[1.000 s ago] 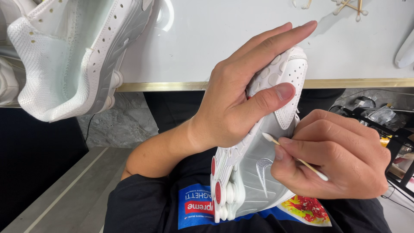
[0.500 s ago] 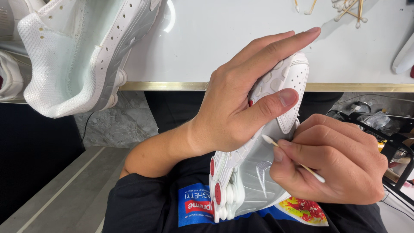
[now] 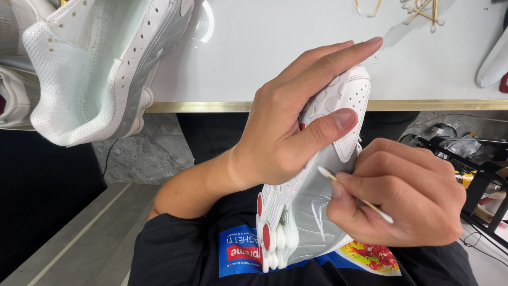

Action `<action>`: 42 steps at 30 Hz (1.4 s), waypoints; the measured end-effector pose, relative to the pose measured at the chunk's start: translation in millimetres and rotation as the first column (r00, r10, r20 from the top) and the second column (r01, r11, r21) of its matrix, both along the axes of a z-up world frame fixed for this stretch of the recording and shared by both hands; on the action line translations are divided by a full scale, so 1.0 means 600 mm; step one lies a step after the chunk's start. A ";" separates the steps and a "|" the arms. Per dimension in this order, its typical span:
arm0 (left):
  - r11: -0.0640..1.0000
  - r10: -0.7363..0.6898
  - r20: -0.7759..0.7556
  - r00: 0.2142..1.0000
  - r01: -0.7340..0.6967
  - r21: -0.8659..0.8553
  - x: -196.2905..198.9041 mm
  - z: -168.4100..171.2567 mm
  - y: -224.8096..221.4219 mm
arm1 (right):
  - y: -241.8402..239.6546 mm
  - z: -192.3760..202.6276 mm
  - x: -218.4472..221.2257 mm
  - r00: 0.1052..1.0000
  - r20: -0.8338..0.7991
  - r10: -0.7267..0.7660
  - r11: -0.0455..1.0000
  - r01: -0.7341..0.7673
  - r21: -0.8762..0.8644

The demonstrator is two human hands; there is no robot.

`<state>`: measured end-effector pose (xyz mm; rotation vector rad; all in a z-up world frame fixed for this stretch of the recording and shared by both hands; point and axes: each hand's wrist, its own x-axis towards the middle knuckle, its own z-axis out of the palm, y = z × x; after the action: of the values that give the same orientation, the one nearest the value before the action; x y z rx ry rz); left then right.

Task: The person uses a cotton swab to apply a liquid from a bottle to the soles and sides of a white sneaker, specifically cleaning around the red circular accents and seams.

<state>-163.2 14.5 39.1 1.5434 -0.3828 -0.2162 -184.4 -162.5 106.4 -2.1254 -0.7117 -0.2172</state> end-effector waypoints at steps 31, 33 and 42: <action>1.000 -0.015 0.006 1.000 0.015 0.014 0.015 0.023 -0.003 | -0.016 0.007 -0.002 0.997 -0.065 0.047 0.999 -0.047 0.003; 1.000 -0.012 0.006 1.000 0.012 0.020 0.013 0.024 -0.002 | -0.016 0.006 -0.002 0.995 -0.095 -0.004 1.000 0.005 0.009; 1.000 -0.003 0.010 1.000 0.003 0.019 0.013 0.030 -0.006 | -0.017 0.012 0.003 0.991 -0.060 0.117 0.993 -0.116 0.006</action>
<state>-155.3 10.7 56.8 1.5633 -0.3922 -0.2147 -182.8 -172.7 113.6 -2.0714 -0.7966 -0.0906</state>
